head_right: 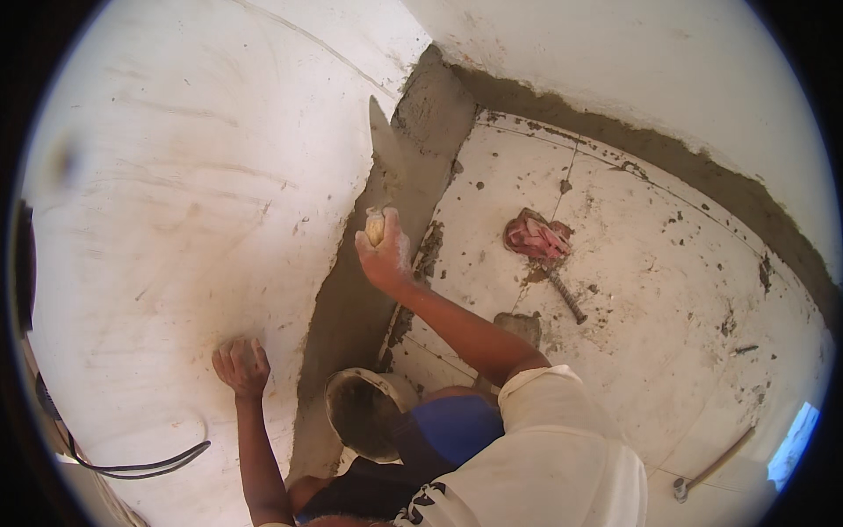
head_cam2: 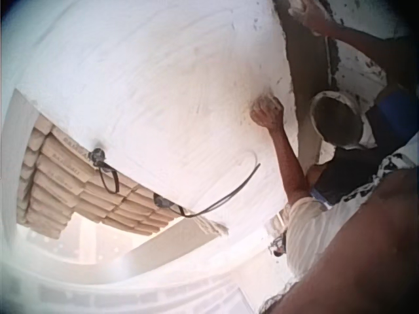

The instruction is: The person applies mortar to the base of a wall using a trowel and then smooths it over with a wooden float.

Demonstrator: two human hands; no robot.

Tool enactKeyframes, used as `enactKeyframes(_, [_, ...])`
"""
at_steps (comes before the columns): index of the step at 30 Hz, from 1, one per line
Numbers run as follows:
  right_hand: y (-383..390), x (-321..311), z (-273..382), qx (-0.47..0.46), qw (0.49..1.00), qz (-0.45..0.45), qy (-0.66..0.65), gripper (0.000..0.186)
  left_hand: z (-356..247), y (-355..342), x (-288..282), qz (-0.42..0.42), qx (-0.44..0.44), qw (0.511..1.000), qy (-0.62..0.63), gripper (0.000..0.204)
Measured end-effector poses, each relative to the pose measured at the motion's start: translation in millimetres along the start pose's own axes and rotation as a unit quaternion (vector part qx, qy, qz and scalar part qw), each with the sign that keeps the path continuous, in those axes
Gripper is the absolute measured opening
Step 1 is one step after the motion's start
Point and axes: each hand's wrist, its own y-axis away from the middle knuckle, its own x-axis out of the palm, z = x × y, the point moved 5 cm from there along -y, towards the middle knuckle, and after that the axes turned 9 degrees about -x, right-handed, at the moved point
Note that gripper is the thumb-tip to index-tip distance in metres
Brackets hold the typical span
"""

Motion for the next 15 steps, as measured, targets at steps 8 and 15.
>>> enactKeyframes(8, [-51, -71, -95, 0.123, 0.988, -0.091, -0.026, 0.031, 8, 9, -6, 0.021, -0.014, 0.999, -0.036, 0.028])
enactKeyframes(15, [-86, -90, -127, 0.269, 0.930, -0.004, -0.250, 0.038, 5, 8, 1, -0.002, -0.011, 0.999, -0.052, 0.029])
